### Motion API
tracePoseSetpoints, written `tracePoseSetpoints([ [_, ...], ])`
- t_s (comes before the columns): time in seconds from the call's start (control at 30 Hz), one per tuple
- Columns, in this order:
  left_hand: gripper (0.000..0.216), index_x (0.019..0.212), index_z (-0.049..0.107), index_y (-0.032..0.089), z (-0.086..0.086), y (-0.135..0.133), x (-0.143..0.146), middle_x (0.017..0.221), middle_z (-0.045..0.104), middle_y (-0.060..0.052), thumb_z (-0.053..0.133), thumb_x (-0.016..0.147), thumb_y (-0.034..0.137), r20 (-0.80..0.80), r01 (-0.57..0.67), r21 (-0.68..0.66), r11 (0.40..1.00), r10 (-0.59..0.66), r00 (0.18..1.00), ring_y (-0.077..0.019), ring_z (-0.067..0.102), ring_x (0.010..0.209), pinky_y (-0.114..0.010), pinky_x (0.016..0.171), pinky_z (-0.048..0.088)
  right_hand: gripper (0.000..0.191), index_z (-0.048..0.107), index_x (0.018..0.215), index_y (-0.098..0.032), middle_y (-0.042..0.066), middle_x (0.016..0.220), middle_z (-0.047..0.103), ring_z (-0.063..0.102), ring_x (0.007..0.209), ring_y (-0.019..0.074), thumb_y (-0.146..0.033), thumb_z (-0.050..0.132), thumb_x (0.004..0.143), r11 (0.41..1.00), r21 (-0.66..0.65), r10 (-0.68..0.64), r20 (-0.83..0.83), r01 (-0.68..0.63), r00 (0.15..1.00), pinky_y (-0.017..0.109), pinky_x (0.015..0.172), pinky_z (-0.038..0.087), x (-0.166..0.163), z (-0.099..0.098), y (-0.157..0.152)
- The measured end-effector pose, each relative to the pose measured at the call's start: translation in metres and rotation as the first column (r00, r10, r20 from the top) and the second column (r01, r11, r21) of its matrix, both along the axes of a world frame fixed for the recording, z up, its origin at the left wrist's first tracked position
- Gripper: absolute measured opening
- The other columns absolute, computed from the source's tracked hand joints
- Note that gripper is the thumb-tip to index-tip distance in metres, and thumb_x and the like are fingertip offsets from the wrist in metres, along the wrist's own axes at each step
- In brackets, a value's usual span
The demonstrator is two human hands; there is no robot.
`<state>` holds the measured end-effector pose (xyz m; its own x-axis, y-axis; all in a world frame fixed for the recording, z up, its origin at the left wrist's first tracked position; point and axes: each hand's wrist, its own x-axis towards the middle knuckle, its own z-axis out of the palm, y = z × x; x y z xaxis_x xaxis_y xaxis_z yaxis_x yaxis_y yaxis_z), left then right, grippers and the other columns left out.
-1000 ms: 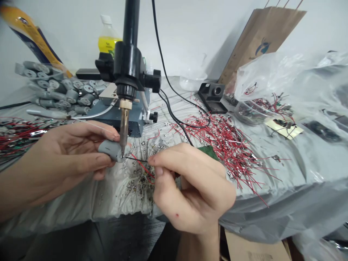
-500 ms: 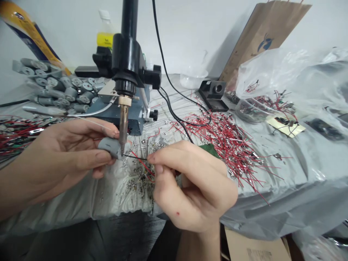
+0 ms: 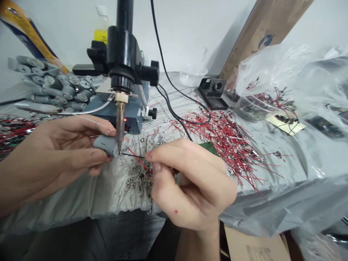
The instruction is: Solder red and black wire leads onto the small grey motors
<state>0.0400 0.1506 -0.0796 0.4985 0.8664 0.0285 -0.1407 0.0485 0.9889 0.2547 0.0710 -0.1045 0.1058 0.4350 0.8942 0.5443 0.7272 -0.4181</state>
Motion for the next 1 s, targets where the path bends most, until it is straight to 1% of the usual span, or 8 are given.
tracePoseSetpoints([
  [0.07, 0.025, 0.098, 0.09, 0.022, 0.0, 0.0, 0.0, 0.094, 0.077, 0.001, 0.102, 0.076, 0.019, -0.011, -0.006, 0.006, 1.0, 0.006, 1.0, -0.0077, 0.065, 0.065, -0.013, 0.049, 0.059, 0.029, 0.076, 0.098, -0.02, -0.004, 0.081, 0.074, 0.064, 0.069, 0.0098, 0.005, 0.063, 0.09, 0.998, -0.056, -0.032, -0.009, 0.032, 0.999, 0.028, 0.051, 0.046, -0.001, 0.0, 0.0],
  [0.2, 0.026, 0.1, 0.089, 0.023, 0.001, 0.0, -0.003, 0.098, 0.078, 0.003, 0.101, 0.077, 0.019, -0.015, 0.0, 0.021, 1.0, 0.0, 1.0, -0.0069, 0.067, 0.067, -0.012, 0.053, 0.061, 0.028, 0.076, 0.098, -0.024, -0.003, 0.08, 0.075, 0.063, 0.063, 0.0129, 0.001, 0.065, 0.092, 0.998, -0.056, -0.043, -0.003, 0.043, 0.999, 0.032, 0.048, 0.043, -0.001, -0.002, -0.007],
  [0.3, 0.025, 0.1, 0.09, 0.024, 0.001, -0.001, -0.006, 0.1, 0.078, 0.002, 0.102, 0.078, 0.018, -0.017, 0.015, 0.023, 1.0, -0.015, 1.0, -0.0077, 0.069, 0.068, -0.011, 0.053, 0.061, 0.023, 0.077, 0.103, -0.031, -0.002, 0.087, 0.079, 0.069, 0.068, 0.0181, -0.01, 0.072, 0.097, 0.982, -0.17, -0.089, 0.006, 0.088, 0.996, 0.036, 0.054, 0.053, 0.001, -0.001, -0.01],
  [0.4, 0.025, 0.099, 0.091, 0.026, 0.002, -0.001, -0.006, 0.098, 0.078, 0.002, 0.103, 0.078, 0.019, -0.022, 0.016, 0.031, 0.999, -0.016, 1.0, -0.0103, 0.071, 0.07, -0.013, 0.053, 0.062, 0.018, 0.081, 0.107, -0.035, 0.002, 0.094, 0.082, 0.078, 0.08, 0.0271, -0.027, 0.087, 0.091, 0.989, -0.146, -0.006, 0.071, 0.016, 0.997, 0.043, 0.059, 0.062, 0.003, 0.005, -0.006],
  [0.5, 0.024, 0.099, 0.091, 0.027, 0.002, -0.002, -0.006, 0.096, 0.078, 0.002, 0.103, 0.079, 0.021, -0.02, 0.018, 0.03, 0.999, -0.018, 1.0, -0.0114, 0.073, 0.072, -0.012, 0.053, 0.062, 0.022, 0.082, 0.107, -0.035, 0.003, 0.1, 0.084, 0.082, 0.091, 0.0315, -0.038, 0.092, 0.087, 0.989, -0.144, 0.036, 0.104, -0.021, 0.994, 0.047, 0.065, 0.067, 0.0, 0.013, 0.0],
  [0.73, 0.024, 0.1, 0.092, 0.032, 0.001, -0.001, -0.007, 0.091, 0.078, 0.002, 0.105, 0.08, 0.024, -0.031, 0.028, 0.041, 0.999, -0.027, 0.999, -0.0106, 0.073, 0.07, -0.013, 0.055, 0.065, 0.021, 0.082, 0.104, -0.033, 0.005, 0.099, 0.083, 0.082, 0.093, 0.0313, -0.04, 0.091, 0.087, 0.989, -0.148, 0.03, 0.091, -0.016, 0.995, 0.045, 0.065, 0.068, -0.005, 0.02, 0.0],
  [0.87, 0.024, 0.103, 0.092, 0.03, 0.001, -0.001, -0.008, 0.091, 0.079, 0.003, 0.103, 0.083, 0.023, -0.031, 0.04, 0.043, 0.998, -0.039, 0.999, -0.0093, 0.072, 0.066, -0.013, 0.055, 0.065, 0.019, 0.082, 0.104, -0.032, 0.005, 0.099, 0.083, 0.082, 0.092, 0.0304, -0.039, 0.09, 0.088, 0.99, -0.143, 0.028, 0.083, -0.016, 0.996, 0.044, 0.064, 0.068, -0.005, 0.02, -0.002],
  [1.0, 0.024, 0.101, 0.092, 0.029, 0.003, -0.001, -0.007, 0.086, 0.079, 0.005, 0.103, 0.081, 0.022, -0.026, 0.033, 0.037, 0.999, -0.032, 0.999, -0.009, 0.072, 0.062, -0.013, 0.054, 0.065, 0.018, 0.083, 0.104, -0.031, 0.005, 0.098, 0.083, 0.081, 0.09, 0.0294, -0.037, 0.089, 0.088, 0.99, -0.139, 0.02, 0.078, -0.01, 0.997, 0.043, 0.063, 0.067, -0.005, 0.019, -0.001],
])
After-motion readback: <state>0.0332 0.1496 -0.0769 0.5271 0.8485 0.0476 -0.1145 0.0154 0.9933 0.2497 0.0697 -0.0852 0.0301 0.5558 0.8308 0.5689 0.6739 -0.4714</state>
